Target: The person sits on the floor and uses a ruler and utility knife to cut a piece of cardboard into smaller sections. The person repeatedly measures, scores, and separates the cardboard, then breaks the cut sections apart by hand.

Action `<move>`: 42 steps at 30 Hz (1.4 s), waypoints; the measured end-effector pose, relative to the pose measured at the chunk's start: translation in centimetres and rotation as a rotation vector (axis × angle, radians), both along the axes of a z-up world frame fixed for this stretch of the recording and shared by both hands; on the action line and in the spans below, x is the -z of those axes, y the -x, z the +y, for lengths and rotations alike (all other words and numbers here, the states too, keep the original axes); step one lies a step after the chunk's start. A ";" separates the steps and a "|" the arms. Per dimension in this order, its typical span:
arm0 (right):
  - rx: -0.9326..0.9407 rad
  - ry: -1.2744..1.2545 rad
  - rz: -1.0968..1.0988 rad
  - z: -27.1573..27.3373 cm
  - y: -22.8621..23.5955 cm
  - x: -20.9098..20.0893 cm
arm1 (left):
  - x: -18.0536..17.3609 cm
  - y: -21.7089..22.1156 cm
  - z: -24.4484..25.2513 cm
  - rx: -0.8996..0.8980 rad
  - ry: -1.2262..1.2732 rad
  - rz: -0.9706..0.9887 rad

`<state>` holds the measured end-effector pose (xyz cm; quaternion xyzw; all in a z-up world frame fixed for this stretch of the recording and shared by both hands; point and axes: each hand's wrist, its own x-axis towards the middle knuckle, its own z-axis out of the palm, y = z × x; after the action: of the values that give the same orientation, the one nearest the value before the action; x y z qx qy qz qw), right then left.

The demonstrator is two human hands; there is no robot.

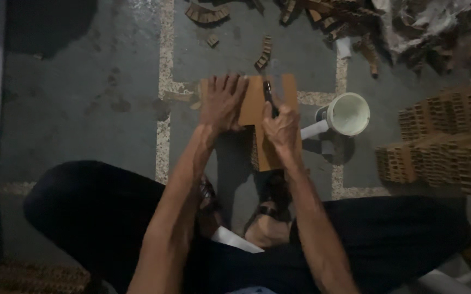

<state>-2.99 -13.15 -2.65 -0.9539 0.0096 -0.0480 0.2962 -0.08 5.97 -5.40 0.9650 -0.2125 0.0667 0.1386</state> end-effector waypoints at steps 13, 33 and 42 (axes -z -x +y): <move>-0.023 -0.052 0.035 0.1 -0.1 1.0 | 1.1 -0.1 -0.5 -0.011 0.003 0.023; -0.166 0.220 0.233 -1.4 -4.6 1.6 | 0.8 0.3 -0.4 -0.024 -0.009 0.011; -0.173 0.249 0.233 -2.3 -5.6 2.6 | 1.2 0.0 -0.4 -0.029 0.101 0.012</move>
<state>2.61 -15.48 -5.25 -0.9795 -0.0442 0.0878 0.1757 -0.12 5.59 -6.65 0.9601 -0.1942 0.0737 0.1873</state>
